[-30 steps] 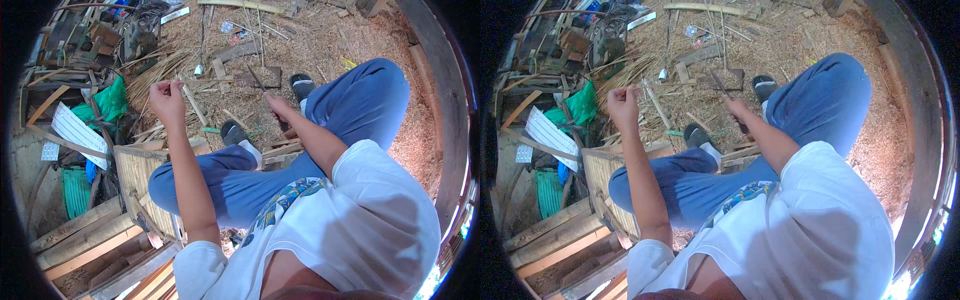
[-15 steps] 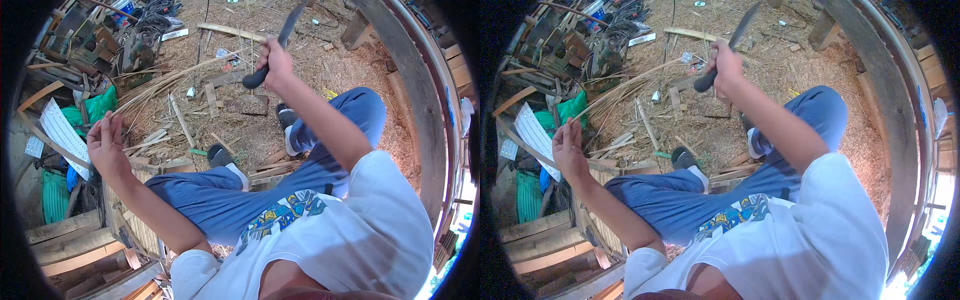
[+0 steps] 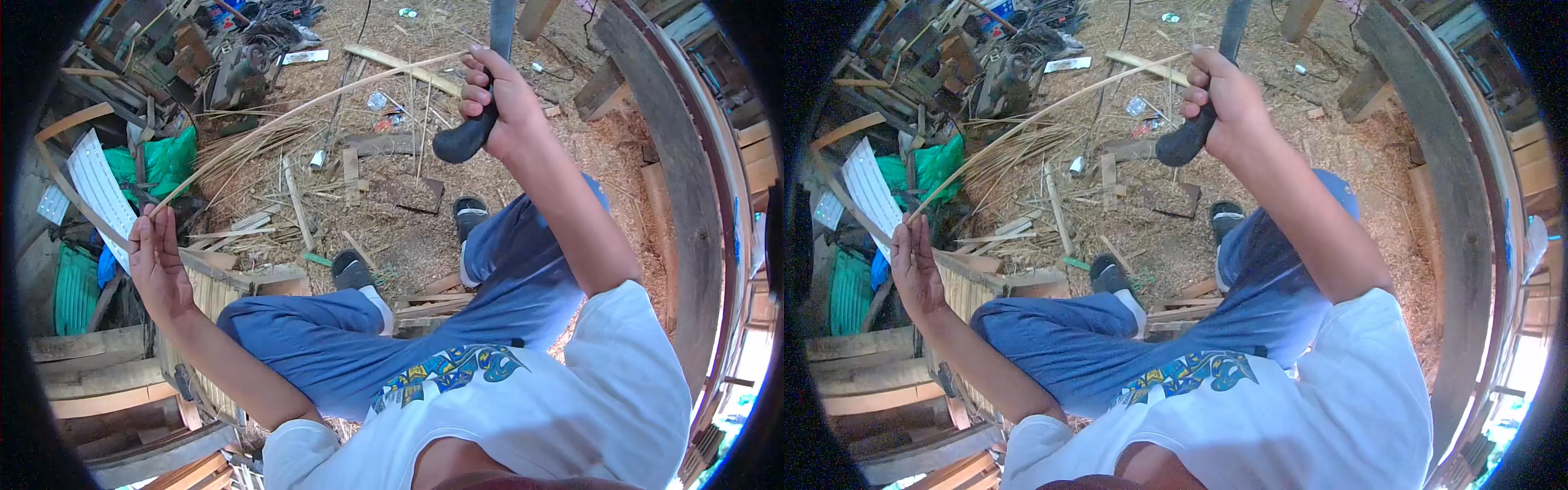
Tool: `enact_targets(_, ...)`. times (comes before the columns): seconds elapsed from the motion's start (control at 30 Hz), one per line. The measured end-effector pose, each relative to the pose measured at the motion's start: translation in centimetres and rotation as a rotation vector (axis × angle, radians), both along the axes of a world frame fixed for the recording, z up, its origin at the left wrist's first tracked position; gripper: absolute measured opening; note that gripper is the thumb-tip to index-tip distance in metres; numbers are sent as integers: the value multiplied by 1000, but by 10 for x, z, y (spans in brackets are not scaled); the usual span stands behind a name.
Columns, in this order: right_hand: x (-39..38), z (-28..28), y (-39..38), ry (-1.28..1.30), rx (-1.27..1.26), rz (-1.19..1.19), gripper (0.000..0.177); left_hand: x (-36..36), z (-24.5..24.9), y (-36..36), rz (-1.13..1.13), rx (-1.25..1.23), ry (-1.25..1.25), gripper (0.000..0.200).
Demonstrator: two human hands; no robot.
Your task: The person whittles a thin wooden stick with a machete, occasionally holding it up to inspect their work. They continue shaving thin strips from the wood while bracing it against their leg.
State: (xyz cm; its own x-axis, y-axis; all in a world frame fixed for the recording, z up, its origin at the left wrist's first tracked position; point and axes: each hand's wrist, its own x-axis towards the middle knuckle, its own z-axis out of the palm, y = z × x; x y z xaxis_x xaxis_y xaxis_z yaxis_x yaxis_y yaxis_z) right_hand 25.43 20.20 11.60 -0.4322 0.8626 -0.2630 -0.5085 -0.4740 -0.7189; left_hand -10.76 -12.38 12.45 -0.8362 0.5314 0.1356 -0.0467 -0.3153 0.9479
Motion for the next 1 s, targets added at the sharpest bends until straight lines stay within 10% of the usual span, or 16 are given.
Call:
enact_targets(0.67, 42, 15, -14, 44, 22, 71, 13, 2, -16, 20, -54, -77, -18, 30)
enact_targets(0.87, 36, 17, -22, -46, 123, 45, 19, 33, -16, 48, 493, -384, 716, 32)
enact_targets(1.0, 30, 21, -31, -147, 176, 72, 22, 92, 4, 70, 384, -252, 873, 23)
